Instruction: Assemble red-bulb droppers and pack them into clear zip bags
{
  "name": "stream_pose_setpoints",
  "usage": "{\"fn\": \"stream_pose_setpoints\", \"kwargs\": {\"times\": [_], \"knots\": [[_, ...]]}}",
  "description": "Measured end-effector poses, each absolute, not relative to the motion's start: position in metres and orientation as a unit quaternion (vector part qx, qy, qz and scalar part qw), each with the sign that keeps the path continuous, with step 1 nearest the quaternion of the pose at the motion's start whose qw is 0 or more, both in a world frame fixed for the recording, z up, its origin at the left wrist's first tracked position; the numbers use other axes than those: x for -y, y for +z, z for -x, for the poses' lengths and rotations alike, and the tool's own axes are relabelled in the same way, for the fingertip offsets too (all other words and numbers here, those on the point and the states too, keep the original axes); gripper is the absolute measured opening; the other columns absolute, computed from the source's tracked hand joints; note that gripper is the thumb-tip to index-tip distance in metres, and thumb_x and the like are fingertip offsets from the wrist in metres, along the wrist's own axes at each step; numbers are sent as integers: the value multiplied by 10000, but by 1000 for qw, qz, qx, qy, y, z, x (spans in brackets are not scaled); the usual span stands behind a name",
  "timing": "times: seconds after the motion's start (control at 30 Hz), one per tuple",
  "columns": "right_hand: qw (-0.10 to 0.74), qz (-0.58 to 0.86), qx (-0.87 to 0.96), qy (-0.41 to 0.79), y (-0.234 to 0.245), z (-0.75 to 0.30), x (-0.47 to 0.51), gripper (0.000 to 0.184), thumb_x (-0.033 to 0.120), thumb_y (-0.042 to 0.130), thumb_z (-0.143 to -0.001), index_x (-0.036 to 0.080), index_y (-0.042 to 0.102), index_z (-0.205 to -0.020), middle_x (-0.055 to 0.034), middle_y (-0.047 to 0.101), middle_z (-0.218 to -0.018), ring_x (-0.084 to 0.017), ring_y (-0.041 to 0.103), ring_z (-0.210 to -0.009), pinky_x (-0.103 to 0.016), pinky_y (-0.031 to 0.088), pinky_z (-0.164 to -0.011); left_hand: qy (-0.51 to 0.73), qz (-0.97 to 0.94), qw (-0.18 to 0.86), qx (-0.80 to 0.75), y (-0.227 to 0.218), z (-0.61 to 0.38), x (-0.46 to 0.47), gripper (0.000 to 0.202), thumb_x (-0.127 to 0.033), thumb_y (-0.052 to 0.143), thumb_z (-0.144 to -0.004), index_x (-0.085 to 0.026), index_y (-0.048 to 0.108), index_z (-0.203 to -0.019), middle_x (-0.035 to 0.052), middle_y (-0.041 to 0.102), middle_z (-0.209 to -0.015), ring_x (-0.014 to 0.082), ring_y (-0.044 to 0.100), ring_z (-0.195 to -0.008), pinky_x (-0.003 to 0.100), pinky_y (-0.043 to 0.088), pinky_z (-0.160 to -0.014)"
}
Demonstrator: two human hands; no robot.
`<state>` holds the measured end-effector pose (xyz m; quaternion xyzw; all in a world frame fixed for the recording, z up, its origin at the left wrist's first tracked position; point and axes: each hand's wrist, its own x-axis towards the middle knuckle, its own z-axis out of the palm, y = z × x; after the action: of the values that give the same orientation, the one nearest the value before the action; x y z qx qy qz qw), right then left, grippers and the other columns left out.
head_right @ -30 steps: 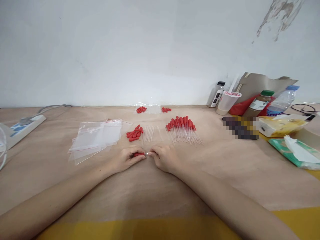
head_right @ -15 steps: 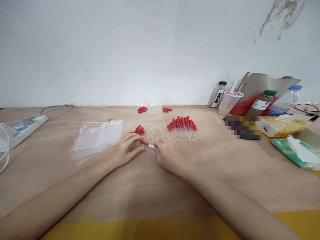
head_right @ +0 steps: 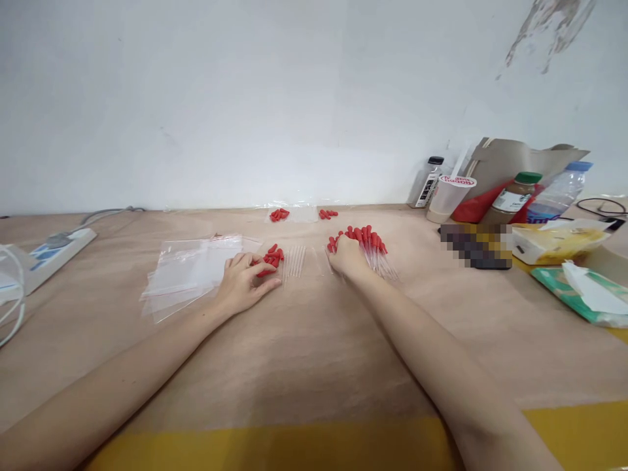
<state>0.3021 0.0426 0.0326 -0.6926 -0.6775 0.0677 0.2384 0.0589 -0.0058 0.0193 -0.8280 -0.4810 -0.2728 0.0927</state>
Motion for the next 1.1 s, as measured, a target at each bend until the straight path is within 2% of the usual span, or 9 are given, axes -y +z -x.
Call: {"fn": "stream_pose_setpoints", "kwargs": {"times": [0.13,0.2,0.37,0.47,0.57,0.73,0.83,0.97,1.1], "knots": [[260,694,669,55,27,-303,-42,218,313,545,-723,133,550,-847,-110,618,-828,-193,566,-761,-255,382,-610,-261,839,85,470,20,-63,7,522,-656,606,-590,-225,609,-885,52,534,-978,249,435,-927,383,288,-799],[255,691,675,51,27,-302,-40,194,309,535,-724,156,562,-840,-100,623,-847,-199,572,-786,-264,389,-626,-262,831,92,483,20,-65,5,475,-632,592,-630,-214,591,-857,51,537,-974,243,436,-919,374,290,-782],[172,704,688,51,32,-293,-34,154,292,521,-726,168,611,-718,-110,632,-832,-230,593,-801,-297,405,-642,-279,792,121,530,18,-64,2,385,-555,579,-702,-198,562,-843,53,542,-920,240,437,-898,358,297,-742],[141,720,678,46,35,-289,-32,196,289,512,-740,143,634,-790,-143,631,-871,-254,602,-822,-316,420,-647,-283,775,121,552,17,-60,0,288,-476,550,-762,-198,565,-837,47,536,-884,235,443,-889,347,308,-737],[120,722,680,37,34,-285,-32,257,305,480,-771,124,639,-861,-168,631,-885,-282,603,-845,-341,430,-655,-279,776,113,554,14,-56,-2,214,-408,559,-774,-202,579,-831,42,530,-877,226,450,-877,335,319,-740],[104,708,698,34,32,-277,-33,275,246,430,-798,89,630,-902,-205,624,-910,-301,595,-872,-354,425,-669,-272,781,97,554,13,-55,-3,138,-325,565,-788,-188,578,-803,34,559,-849,216,478,-862,331,324,-739],[138,705,693,62,38,-279,-31,288,282,403,-820,92,618,-843,-198,624,-862,-286,596,-828,-344,413,-661,-263,787,109,547,14,-57,-1,125,-299,543,-811,-181,570,-777,30,583,-815,219,495,-859,346,318,-741],[234,677,690,107,52,-292,-26,252,298,382,-836,132,556,-762,-127,608,-755,-206,573,-703,-292,395,-613,-259,790,109,545,14,-58,-2,108,-285,560,-804,-179,574,-821,37,597,-821,228,517,-857,357,336,-750],[357,569,719,177,45,-302,-12,171,291,386,-838,163,499,-843,-49,588,-742,-139,533,-634,-251,407,-583,-281,792,57,538,12,-56,-5,116,-262,574,-792,-166,577,-856,43,574,-820,196,543,-775,317,394,-716]]}}
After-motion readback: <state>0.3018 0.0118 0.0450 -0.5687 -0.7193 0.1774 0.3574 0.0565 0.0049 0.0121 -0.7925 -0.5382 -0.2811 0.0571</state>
